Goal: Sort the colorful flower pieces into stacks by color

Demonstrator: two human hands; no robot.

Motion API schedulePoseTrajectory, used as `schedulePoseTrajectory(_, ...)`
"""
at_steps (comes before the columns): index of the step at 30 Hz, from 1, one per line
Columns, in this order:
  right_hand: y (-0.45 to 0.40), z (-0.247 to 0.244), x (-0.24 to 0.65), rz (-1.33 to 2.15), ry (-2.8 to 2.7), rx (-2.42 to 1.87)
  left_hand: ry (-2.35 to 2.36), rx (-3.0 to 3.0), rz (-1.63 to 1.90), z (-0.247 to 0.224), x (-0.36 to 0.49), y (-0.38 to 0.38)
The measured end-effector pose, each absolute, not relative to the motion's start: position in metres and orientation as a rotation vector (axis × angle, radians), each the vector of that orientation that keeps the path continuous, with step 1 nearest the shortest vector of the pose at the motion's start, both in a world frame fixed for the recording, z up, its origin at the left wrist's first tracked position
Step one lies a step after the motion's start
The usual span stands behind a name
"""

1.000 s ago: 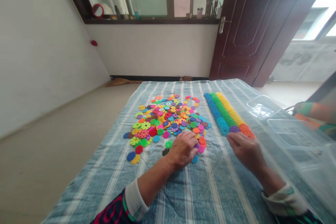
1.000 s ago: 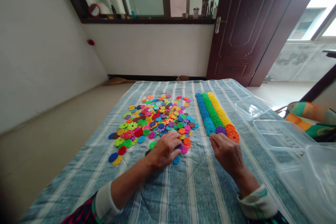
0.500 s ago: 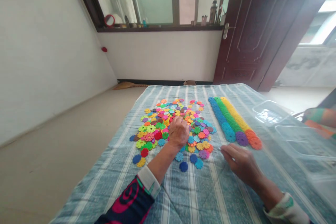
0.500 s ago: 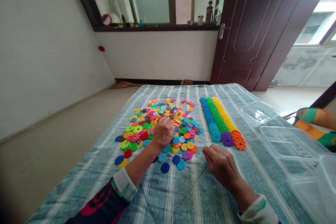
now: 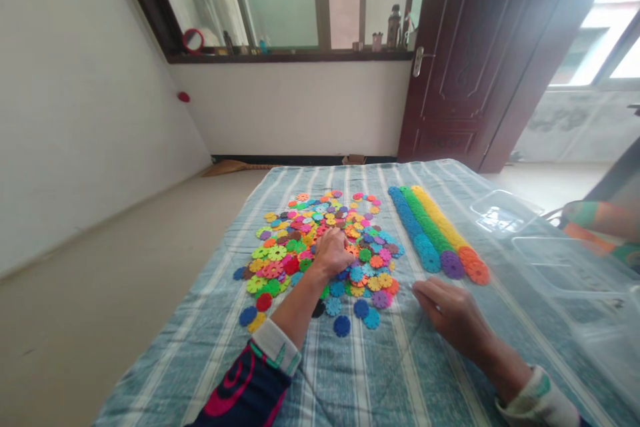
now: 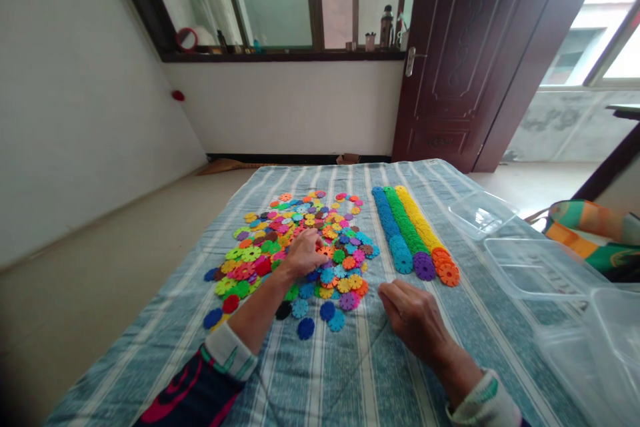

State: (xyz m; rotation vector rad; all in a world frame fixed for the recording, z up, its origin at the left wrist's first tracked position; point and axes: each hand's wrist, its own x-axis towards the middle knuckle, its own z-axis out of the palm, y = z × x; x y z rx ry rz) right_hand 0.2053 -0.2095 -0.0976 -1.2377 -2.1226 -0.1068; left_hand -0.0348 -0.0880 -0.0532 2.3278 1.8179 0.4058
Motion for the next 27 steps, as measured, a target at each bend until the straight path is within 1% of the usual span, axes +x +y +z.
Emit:
schedulePoseTrajectory(8, -0.211, -0.097, 0.204, -0.088, -2.125, -1.276, 1.728, 2.297, 0.493, -0.055, -0.036, -0.091)
schedulePoseTrajectory(13, -0.21, -0.094, 0.204, -0.063, -2.094, -1.253, 1.612, 2.105, 0.748, -0.052, -0.04, -0.091)
schedulePoseTrajectory(18, -0.206, -0.09, 0.201, -0.068, -2.042, -1.255, 1.45, 1.935, 0.944, -0.037, -0.033, -0.1)
schedulePoseTrajectory(23, -0.202, -0.087, 0.198, 0.012, -1.869, -1.209, 1.195, 1.905, 0.917, -0.025, 0.002, -0.129)
schedulePoseTrajectory(27, -0.202, -0.084, 0.195, 0.084, -1.832, -1.221, 1.047, 1.92, 0.832, -0.028, 0.027, -0.152)
